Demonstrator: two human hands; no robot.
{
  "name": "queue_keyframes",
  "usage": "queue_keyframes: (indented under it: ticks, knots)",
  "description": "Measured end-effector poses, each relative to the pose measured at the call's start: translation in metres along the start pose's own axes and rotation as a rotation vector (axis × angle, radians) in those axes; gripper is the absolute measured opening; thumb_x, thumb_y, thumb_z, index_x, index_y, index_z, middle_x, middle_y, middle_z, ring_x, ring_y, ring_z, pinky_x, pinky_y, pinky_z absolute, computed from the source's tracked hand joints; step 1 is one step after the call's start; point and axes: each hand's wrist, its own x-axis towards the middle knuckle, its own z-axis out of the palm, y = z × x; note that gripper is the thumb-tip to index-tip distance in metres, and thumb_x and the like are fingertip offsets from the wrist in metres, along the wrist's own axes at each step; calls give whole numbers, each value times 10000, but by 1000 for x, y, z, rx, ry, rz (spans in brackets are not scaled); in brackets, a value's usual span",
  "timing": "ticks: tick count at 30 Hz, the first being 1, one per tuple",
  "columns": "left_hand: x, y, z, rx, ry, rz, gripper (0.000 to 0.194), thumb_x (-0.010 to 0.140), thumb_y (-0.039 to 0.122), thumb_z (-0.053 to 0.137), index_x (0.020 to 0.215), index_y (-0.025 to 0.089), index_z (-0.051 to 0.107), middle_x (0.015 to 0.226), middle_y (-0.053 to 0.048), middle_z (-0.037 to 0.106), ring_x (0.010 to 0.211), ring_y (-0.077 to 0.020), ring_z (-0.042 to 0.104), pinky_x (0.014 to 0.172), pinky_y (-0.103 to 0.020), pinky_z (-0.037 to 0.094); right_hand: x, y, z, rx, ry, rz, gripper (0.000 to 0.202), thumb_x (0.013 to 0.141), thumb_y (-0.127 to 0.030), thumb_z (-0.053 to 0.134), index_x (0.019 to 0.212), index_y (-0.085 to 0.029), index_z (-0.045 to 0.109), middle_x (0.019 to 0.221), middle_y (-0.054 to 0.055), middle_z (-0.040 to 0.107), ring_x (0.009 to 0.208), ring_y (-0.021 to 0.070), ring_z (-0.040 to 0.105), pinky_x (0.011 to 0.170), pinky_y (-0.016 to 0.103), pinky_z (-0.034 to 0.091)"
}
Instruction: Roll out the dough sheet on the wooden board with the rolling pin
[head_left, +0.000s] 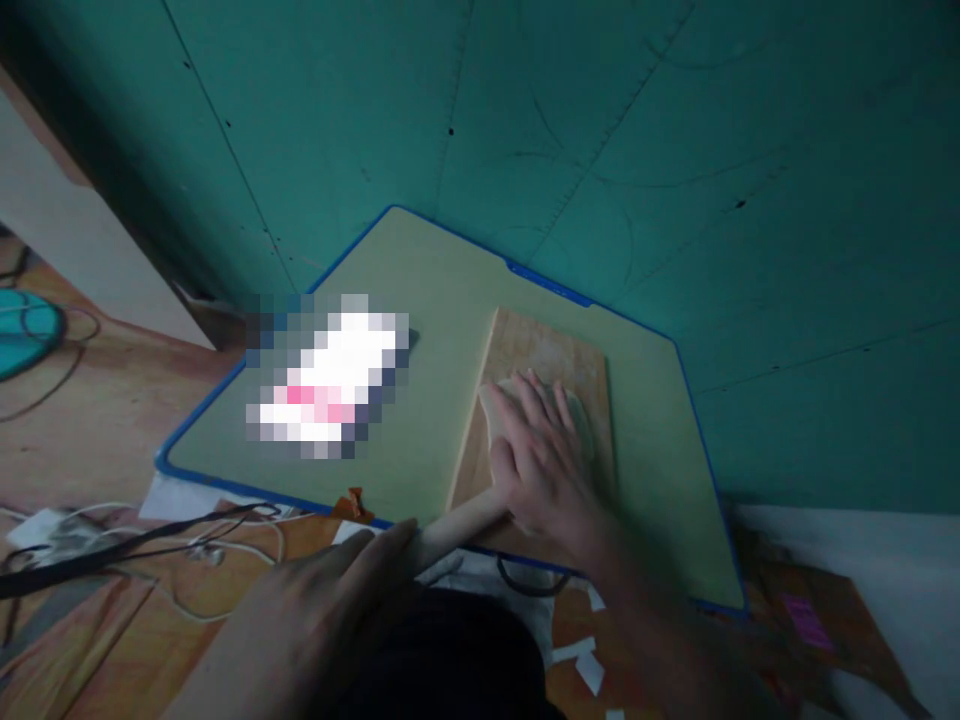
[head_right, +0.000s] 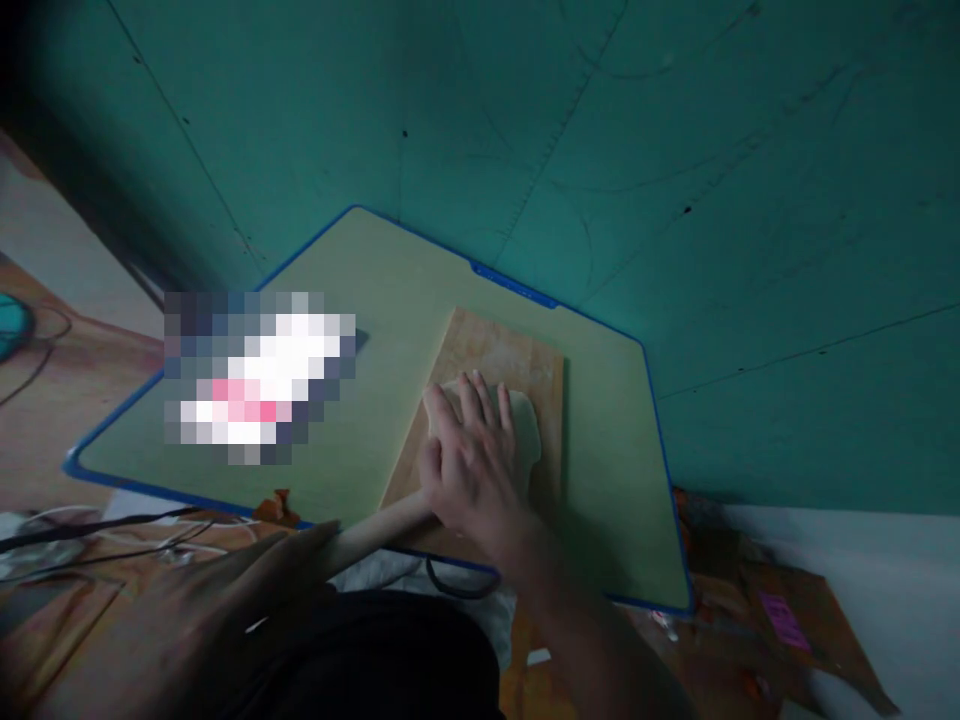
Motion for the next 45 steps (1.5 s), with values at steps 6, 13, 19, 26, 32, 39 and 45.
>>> queue_keyframes:
  ticks: [6,13,19,26,32,39,45]
  knots:
    - [13,-10,-18,185,132,102,294,1004,396,455,1120,210,651,727,-34,748,518,-181,687,427,-238,488,60,-10,15,29,56,4,526,940,-182,383,1436,-59,509,1488,207,512,1458,320,375,1227,547,231]
    - [9,8,-18,48,84,150,437,964,135,372,1366,219,520,768,-7,744,528,-130,680,450,-188,493,31,-4,11,94,161,-47,505,927,-178,356,1390,-109,545,1399,160,591,1372,281,466,1183,501,338]
    - [5,20,-13,-63,32,195,455,1024,176,332,1450,269,461,681,36,700,467,-106,639,410,-169,450,-34,3,-1,-45,48,-125,626,887,-258,389,1491,-102,435,1553,168,436,1491,332,298,1224,613,178]
    - [-10,-14,-8,73,127,80,358,1038,404,417,1309,243,587,821,-37,767,574,-171,715,465,-233,522,47,-6,7,56,-53,-163,608,933,-224,348,1532,-132,387,1554,134,451,1483,280,313,1231,551,206]
    - [-6,-9,-12,110,135,71,353,1008,280,428,1316,198,581,792,-41,770,558,-177,711,460,-235,520,91,-12,15,129,30,-239,594,910,-198,318,1483,-108,451,1509,119,496,1463,259,341,1232,515,219]
    - [2,17,-11,-1,100,129,494,911,60,337,1341,196,538,731,-7,729,500,-124,652,427,-189,456,0,-2,2,106,57,-232,555,912,-237,332,1426,-121,508,1472,135,538,1450,264,378,1240,555,186]
    - [4,14,-7,-61,85,118,393,961,142,371,1294,205,570,671,2,715,497,-126,646,389,-176,395,-14,-28,2,48,-45,-197,621,906,-249,369,1509,-111,418,1573,160,431,1514,287,273,1234,583,179]
